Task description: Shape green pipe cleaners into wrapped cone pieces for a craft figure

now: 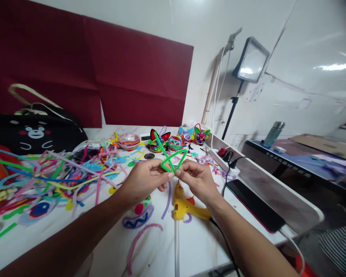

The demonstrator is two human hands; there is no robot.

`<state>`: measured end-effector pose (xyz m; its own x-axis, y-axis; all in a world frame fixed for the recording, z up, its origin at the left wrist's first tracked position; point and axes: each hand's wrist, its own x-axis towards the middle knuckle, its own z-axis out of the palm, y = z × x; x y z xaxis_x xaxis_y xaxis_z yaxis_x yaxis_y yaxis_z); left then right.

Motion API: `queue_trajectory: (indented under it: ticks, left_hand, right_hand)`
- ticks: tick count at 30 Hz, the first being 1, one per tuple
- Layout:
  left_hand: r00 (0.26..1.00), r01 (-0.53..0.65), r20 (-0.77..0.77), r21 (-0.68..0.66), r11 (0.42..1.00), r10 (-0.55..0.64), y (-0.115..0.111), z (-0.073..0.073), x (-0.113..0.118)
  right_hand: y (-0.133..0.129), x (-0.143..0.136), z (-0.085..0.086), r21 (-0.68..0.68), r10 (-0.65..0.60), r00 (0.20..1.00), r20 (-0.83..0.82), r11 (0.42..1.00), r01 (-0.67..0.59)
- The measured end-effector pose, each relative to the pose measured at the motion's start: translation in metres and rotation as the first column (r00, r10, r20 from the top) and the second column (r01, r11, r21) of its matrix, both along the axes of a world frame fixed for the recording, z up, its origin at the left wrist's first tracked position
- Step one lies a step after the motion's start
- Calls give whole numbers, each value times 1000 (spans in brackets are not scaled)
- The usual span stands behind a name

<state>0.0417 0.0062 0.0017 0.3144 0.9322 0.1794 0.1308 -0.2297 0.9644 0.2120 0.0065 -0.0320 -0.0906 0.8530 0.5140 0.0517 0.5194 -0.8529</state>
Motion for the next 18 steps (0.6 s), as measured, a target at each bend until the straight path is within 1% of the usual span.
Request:
queue_trajectory:
  ticks: [3, 5, 7, 9, 14, 18]
  left_hand:
    - [991, 13, 132, -47, 999, -7, 3, -1, -1]
    - [974, 59, 222, -66, 996, -43, 5, -2, -1]
    - [958, 107, 274, -72, 992, -84, 7, -2, -2]
    - [949, 132, 299, -80, 988, -103, 8, -3, -2]
    - [931, 147, 347, -81, 986, -111, 10, -4, -4]
    - [926, 122, 368, -102, 987, -77, 11, -5, -2]
  right_hand:
    - [0, 0, 0, -8, 11, 1000, 4, 1000, -11]
    - [0, 1, 0, -12, 26, 1000, 0, 1000, -26]
    - [0, 1, 1, -29, 42, 999, 0, 999, -42]
    - [0, 2, 1, -61, 58, 998, -5, 996, -58]
    - [0, 3, 2, -125, 112, 992, -65, 985, -119]
    - [0, 2, 3, -167, 103, 990, -99, 979, -119]
